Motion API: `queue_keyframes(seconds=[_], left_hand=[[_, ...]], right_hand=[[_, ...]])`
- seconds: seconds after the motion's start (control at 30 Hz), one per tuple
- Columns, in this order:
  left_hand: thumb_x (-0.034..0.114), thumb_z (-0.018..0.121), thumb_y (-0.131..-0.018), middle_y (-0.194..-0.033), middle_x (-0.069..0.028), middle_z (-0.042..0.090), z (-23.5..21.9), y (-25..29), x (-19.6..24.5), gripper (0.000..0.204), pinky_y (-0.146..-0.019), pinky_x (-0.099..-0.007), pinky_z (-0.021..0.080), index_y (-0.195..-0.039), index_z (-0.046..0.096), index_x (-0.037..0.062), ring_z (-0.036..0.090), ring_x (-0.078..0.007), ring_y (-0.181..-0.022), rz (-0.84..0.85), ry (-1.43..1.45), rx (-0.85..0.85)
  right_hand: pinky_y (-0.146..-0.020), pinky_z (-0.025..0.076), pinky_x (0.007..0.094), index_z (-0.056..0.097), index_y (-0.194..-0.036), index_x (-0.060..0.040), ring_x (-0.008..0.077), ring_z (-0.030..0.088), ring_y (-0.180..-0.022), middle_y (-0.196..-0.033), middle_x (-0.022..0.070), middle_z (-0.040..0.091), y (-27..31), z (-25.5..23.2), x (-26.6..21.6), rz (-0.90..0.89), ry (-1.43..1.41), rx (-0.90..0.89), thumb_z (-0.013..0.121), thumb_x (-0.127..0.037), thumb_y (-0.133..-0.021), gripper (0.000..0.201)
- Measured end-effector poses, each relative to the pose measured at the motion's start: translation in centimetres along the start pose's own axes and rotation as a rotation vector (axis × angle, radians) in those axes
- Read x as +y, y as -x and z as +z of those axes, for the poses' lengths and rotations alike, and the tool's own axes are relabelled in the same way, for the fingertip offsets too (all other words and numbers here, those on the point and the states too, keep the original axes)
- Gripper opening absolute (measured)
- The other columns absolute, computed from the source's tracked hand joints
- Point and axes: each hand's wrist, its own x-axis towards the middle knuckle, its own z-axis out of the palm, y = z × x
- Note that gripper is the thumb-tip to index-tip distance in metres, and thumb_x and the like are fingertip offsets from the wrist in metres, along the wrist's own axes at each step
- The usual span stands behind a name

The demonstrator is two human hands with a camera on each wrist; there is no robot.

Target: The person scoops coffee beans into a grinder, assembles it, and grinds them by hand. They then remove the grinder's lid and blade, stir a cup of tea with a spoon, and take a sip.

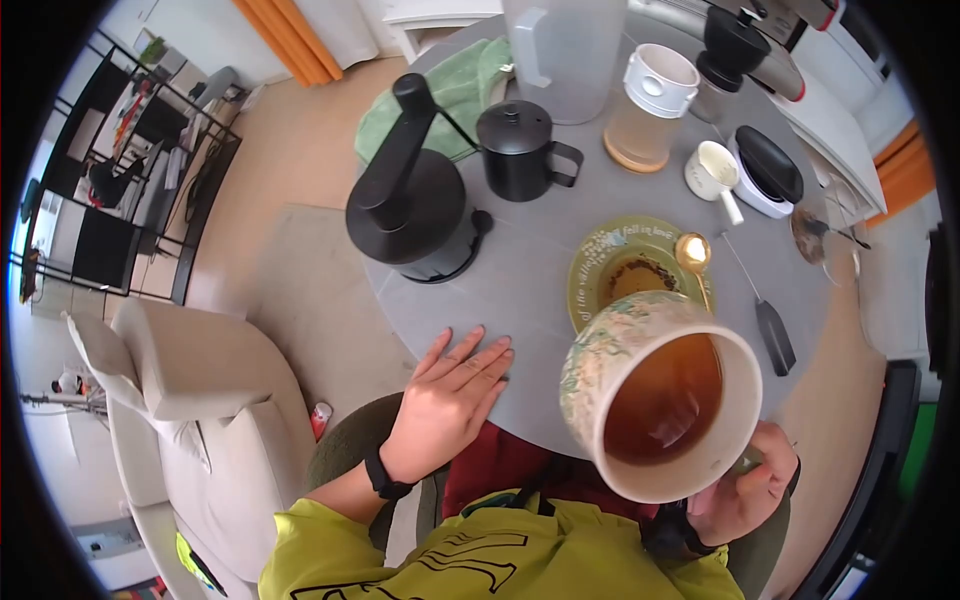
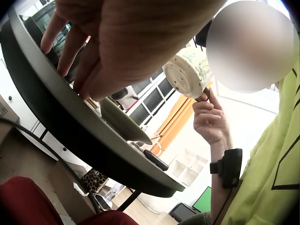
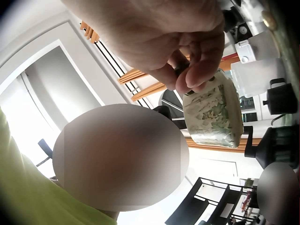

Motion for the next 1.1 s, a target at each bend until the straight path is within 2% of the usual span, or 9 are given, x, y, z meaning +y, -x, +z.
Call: queue_keyframes(seconds=[0.13, 0.23, 0.43, 0.53, 0.6, 0.67, 0.73, 0.8, 1.1], left_hand=[[0.012, 0.067, -0.088, -0.127, -0.0055, 0.065, -0.1, 0.0, -0.1, 0.028, -0.11, -0.0464, 0.038, -0.115, 0.069, 0.0048, 0.057, -0.0262, -0.124, 0.007, -0.011, -0.011], [0.012, 0.067, -0.087, -0.126, -0.0065, 0.066, -0.1, -0.1, 0.1, 0.028, -0.11, -0.0468, 0.038, -0.115, 0.07, 0.0048, 0.058, -0.027, -0.124, 0.001, -0.002, 0.001], [0.009, 0.067, -0.086, -0.125, -0.0078, 0.066, -0.1, -0.1, 0.1, 0.03, -0.11, -0.0487, 0.038, -0.115, 0.069, 0.0044, 0.058, -0.0288, -0.123, -0.014, 0.077, -0.024], [0.008, 0.067, -0.086, -0.124, -0.0083, 0.066, -0.4, -0.4, 0.5, 0.03, -0.11, -0.0496, 0.038, -0.116, 0.069, 0.0041, 0.058, -0.0298, -0.123, -0.069, 0.118, -0.044], [0.008, 0.067, -0.086, -0.124, -0.0084, 0.067, -0.2, -0.2, 0.2, 0.03, -0.109, -0.0496, 0.038, -0.116, 0.069, 0.0041, 0.058, -0.0298, -0.123, -0.027, 0.047, -0.046], [0.008, 0.067, -0.087, -0.124, -0.0084, 0.067, -0.3, -0.3, 0.3, 0.029, -0.109, -0.0492, 0.038, -0.116, 0.069, 0.0039, 0.058, -0.0298, -0.123, -0.013, 0.026, -0.06], [0.008, 0.067, -0.087, -0.124, -0.0084, 0.067, -0.1, -0.3, 0.4, 0.029, -0.109, -0.0487, 0.038, -0.115, 0.069, 0.0037, 0.058, -0.0297, -0.123, -0.016, 0.014, -0.019], [0.007, 0.067, -0.087, -0.124, -0.0083, 0.067, -0.1, -0.4, 0.6, 0.029, -0.109, -0.0482, 0.038, -0.115, 0.07, 0.0038, 0.058, -0.0295, -0.122, -0.023, 0.013, -0.015], [0.009, 0.068, -0.086, -0.125, -0.0076, 0.066, 0.0, -0.1, 0.2, 0.03, -0.109, -0.0479, 0.039, -0.116, 0.069, 0.0041, 0.058, -0.0293, -0.122, 0.003, 0.006, 0.007]], right_hand=[[-0.05, 0.045, 0.0242, 0.058, -0.107, 0.011, 0.0125, 0.058, -0.051, -0.063, 0.01, 0.063, -0.1, -0.8, -0.6, 0.063, 0.088, -0.11, 0.053, -0.033, -0.102, 0.044], [-0.05, 0.04, 0.0246, 0.065, -0.095, 0.0092, 0.0133, 0.053, -0.051, -0.061, 0.005, 0.067, 0.6, -0.3, -0.1, 0.073, 0.093, 0.013, 0.063, -0.032, -0.097, 0.041], [-0.046, 0.04, 0.0244, 0.067, -0.087, 0.0071, 0.0133, 0.055, -0.048, -0.061, 0.007, 0.065, -0.1, 0.1, -0.4, 0.164, 0.109, -0.021, 0.068, -0.008, -0.081, 0.017], [-0.045, 0.04, 0.0235, 0.066, -0.087, 0.0096, 0.0144, 0.057, -0.046, -0.066, 0.01, 0.065, -0.4, 0.9, -0.9, 0.324, -0.002, 0.052, 0.065, -0.007, -0.084, 0.017], [-0.043, 0.041, 0.0231, 0.065, -0.091, 0.0113, 0.0157, 0.058, -0.044, -0.07, 0.0124, 0.065, -0.5, 0.4, 0.4, 0.261, -0.032, 0.028, 0.063, -0.007, -0.087, 0.019], [-0.034, 0.038, 0.0236, 0.06, -0.099, 0.0114, 0.0147, 0.05, -0.037, -0.063, 0.0132, 0.06, -0.9, 0.8, 0.9, 0.309, -0.007, 0.095, 0.06, -0.03, -0.098, 0.041], [-0.034, 0.038, 0.0233, 0.059, -0.098, 0.0079, 0.0144, 0.049, -0.037, -0.064, 0.0121, 0.06, -1.1, 0.9, 1.8, 0.328, -0.029, 0.149, 0.057, -0.03, -0.1, 0.038], [-0.04, 0.044, 0.0246, 0.064, -0.106, 0.0088, 0.0172, 0.061, -0.053, -0.072, 0.0108, 0.064, -1.1, 0.5, 2.9, 0.353, -0.156, 0.291, 0.061, -0.018, -0.096, 0.028], [-0.042, 0.045, 0.0243, 0.062, -0.088, 0.0005, 0.0122, 0.055, -0.05, -0.068, 0.007, 0.059, -2.3, -0.2, 6.0, 0.363, -0.007, 0.381, 0.057, -0.027, -0.1, 0.03]])
